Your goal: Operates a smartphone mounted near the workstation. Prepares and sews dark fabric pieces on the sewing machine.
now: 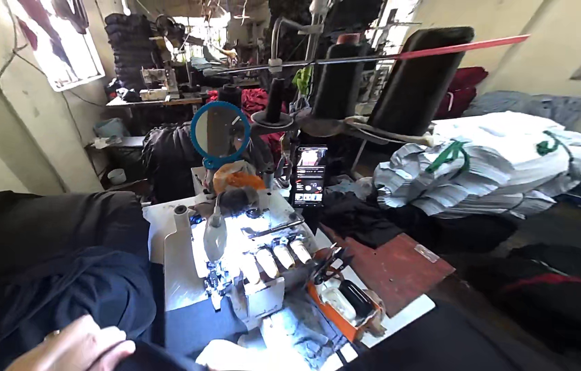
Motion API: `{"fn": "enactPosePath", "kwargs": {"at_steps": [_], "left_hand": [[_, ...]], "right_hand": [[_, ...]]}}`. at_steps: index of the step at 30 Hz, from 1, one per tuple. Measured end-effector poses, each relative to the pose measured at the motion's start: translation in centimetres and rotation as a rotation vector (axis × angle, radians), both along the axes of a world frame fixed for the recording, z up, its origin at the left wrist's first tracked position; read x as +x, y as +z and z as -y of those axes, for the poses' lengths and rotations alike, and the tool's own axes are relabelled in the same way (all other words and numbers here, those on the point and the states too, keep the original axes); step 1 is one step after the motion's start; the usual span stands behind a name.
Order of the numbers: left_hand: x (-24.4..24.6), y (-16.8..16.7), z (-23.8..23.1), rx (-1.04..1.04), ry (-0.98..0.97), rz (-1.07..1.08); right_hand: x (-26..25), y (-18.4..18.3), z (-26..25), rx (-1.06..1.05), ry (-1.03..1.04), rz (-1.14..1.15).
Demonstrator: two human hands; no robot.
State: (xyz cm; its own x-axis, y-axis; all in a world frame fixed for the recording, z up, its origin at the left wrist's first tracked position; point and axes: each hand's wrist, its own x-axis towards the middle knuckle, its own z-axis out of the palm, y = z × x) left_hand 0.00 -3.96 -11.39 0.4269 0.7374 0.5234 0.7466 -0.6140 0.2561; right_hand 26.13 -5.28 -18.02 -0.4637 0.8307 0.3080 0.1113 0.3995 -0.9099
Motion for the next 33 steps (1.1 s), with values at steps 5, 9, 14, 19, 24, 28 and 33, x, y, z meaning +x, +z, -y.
{"fn": "enactPosePath", "kwargs": {"at_steps": [5,9,14,19,24,28,33], "left_hand": [[0.4,-3.0,-3.4,-0.156,0.130,-0.135],[4.9,-3.6,-1.4,-0.412,-0.193,0.077],[6.3,-3.8,-0.3,-0.467,-0.231,0.318],[6.8,-3.0,-0.1,-0.528,-0.248,0.326],[7.2,-2.9,1.3,-0.412,-0.204,0.282],[7.3,-3.6,2.0,-0.341,-0.171,0.356],[7.9,-4.2,4.8,-0.436,-0.105,0.586]], "right_hand": [[-0.5,0.3,-1.2,0.019,-0.183,0.076],[-1.5,0.6,-1.0,0.006,-0.282,-0.091],[-1.2,1.2,-0.6,0.001,-0.307,-0.217],[0.0,1.2,0.2,-0.079,-0.204,-0.175],[1.2,0.7,0.7,-0.181,-0.136,-0.118],[1.1,0.3,1.3,-0.289,-0.093,-0.223],[1.9,0.3,2.5,-0.328,-0.072,-0.239]]}}
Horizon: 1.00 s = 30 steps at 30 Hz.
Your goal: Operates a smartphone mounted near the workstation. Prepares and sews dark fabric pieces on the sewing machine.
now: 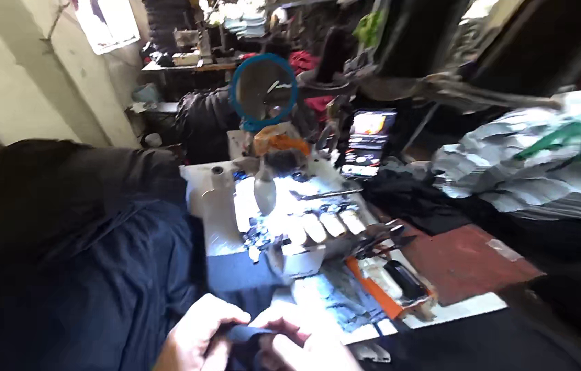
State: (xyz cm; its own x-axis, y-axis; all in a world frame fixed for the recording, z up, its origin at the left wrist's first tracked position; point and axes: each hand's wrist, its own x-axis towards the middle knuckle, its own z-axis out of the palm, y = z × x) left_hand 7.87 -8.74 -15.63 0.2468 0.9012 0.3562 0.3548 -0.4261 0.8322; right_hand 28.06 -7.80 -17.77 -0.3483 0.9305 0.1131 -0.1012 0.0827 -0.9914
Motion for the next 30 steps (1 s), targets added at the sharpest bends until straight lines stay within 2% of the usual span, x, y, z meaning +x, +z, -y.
{"fn": "enactPosePath", "kwargs": {"at_steps": [4,7,9,12,16,18,20,23,26,30], "left_hand": [[0.5,-1.5,0.6,-0.107,0.128,0.111],[0.4,-2.1,0.1,-0.118,0.138,0.146],[0.3,-2.3,0.1,-0.085,0.136,0.100],[0.3,-2.2,1.0,0.025,0.196,-0.088],[0.3,-0.8,1.6,0.133,0.174,-0.024],[0.7,-0.3,0.1,0.235,0.187,-0.069],[1.8,-0.7,-2.6,0.298,0.256,-0.180],[3.4,-2.4,-7.0,0.232,0.278,-0.275],[4.0,-3.5,-8.5,0.091,0.258,-0.282],[3.3,-4.5,-7.2,0.143,0.318,-0.299]], "right_hand": [[0.4,0.1,0.6,-0.097,0.029,0.027],[0.1,0.4,0.9,-0.178,0.011,0.029],[0.2,0.3,1.1,-0.178,0.019,0.028],[0.3,-0.3,1.9,-0.072,0.037,0.096],[0.7,0.2,3.0,-0.028,0.044,0.140],[1.0,0.5,2.4,0.044,-0.045,0.196],[1.1,-0.5,0.5,0.170,-0.233,0.351],[1.7,-3.4,-3.0,0.271,-0.416,0.530],[2.5,-4.4,-4.2,0.137,-0.331,0.470],[2.6,-5.2,-3.0,0.018,-0.216,0.320]]}}
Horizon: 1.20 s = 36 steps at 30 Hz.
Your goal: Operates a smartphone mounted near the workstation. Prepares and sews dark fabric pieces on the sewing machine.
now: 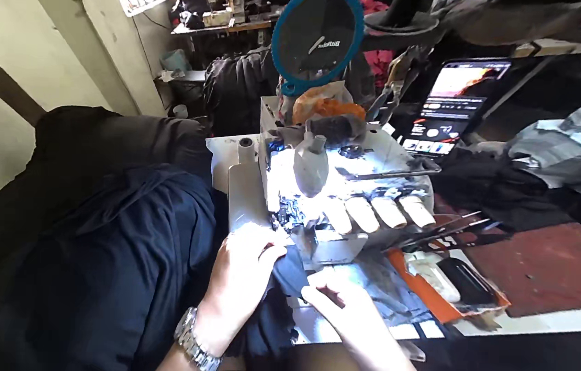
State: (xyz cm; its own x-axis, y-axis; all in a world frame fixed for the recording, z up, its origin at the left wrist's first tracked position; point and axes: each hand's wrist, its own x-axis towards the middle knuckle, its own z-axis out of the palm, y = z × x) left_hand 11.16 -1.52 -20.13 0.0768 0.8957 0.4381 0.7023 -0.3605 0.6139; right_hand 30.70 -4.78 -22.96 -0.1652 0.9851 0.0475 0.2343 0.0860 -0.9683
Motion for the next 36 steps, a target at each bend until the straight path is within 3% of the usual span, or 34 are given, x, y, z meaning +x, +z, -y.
{"fn": "enactPosePath", "kwargs": {"at_steps": [6,9,13,15,18,22,27,31,36], "left_hand": [[-0.3,0.1,1.0,0.017,0.023,-0.026],[0.1,0.1,1.1,0.033,0.023,-0.085],[2.0,0.2,2.8,0.281,0.133,-0.426],[3.5,0.0,4.5,0.228,0.215,-0.539],[4.0,-0.6,5.6,0.070,0.199,-0.508],[1.9,-2.1,3.5,0.208,0.126,-0.327],[-0.1,-0.6,1.8,0.073,-0.001,-0.312],[-1.4,0.2,1.4,-0.008,-0.125,-0.278],[-2.6,1.3,-1.6,-0.141,-0.145,-0.230]], "right_hand": [[-0.9,1.5,1.5,-0.115,-0.024,-0.086],[-1.0,-0.2,1.4,-0.068,-0.034,-0.091],[-1.2,-1.0,1.4,-0.040,-0.043,-0.101],[-1.5,-0.9,1.5,-0.047,-0.069,-0.155],[-2.1,-0.2,1.1,-0.011,-0.099,-0.198],[-2.8,0.4,0.2,0.259,-0.152,-0.020],[-3.1,0.1,-0.5,0.528,-0.195,0.263],[-3.4,1.2,0.9,0.525,-0.182,0.379],[-5.0,2.1,0.9,0.517,-0.171,0.555]]}}
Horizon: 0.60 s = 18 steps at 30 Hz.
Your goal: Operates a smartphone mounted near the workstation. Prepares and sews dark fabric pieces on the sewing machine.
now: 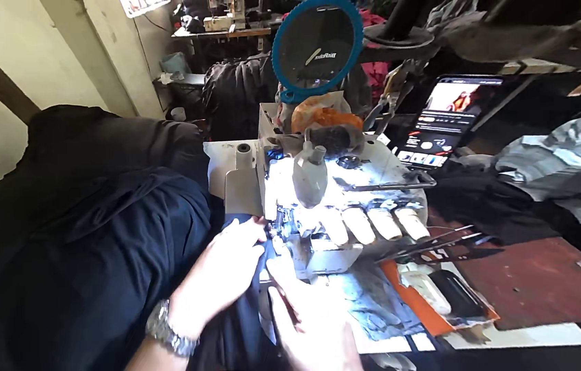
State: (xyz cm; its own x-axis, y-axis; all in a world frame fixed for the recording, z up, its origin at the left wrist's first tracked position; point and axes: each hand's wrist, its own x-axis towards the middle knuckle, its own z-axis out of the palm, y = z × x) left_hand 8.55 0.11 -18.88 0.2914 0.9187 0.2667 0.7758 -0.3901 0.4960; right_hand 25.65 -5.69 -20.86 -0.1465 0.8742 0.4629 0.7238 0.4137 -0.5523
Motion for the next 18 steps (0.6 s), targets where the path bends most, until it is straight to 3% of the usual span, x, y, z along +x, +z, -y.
{"fn": "enactPosePath", "kwargs": {"at_steps": [4,8,11,14,18], "left_hand": [[-0.5,0.4,-3.5,0.038,0.176,0.044],[-0.1,-0.6,-3.8,0.096,0.380,0.059],[-0.8,-1.7,-2.2,0.170,0.442,0.171],[-0.6,-1.4,0.8,0.287,0.468,0.237],[1.7,0.3,5.6,0.206,0.327,0.291]], "right_hand": [[-1.9,0.7,-0.3,-0.021,0.003,0.118],[-1.1,1.2,-0.3,-0.149,0.105,-0.037],[0.7,2.3,-1.0,-0.260,0.112,-0.146],[1.3,2.6,-1.8,-0.167,0.062,-0.192],[1.6,2.2,-2.5,-0.183,0.313,-0.359]]}}
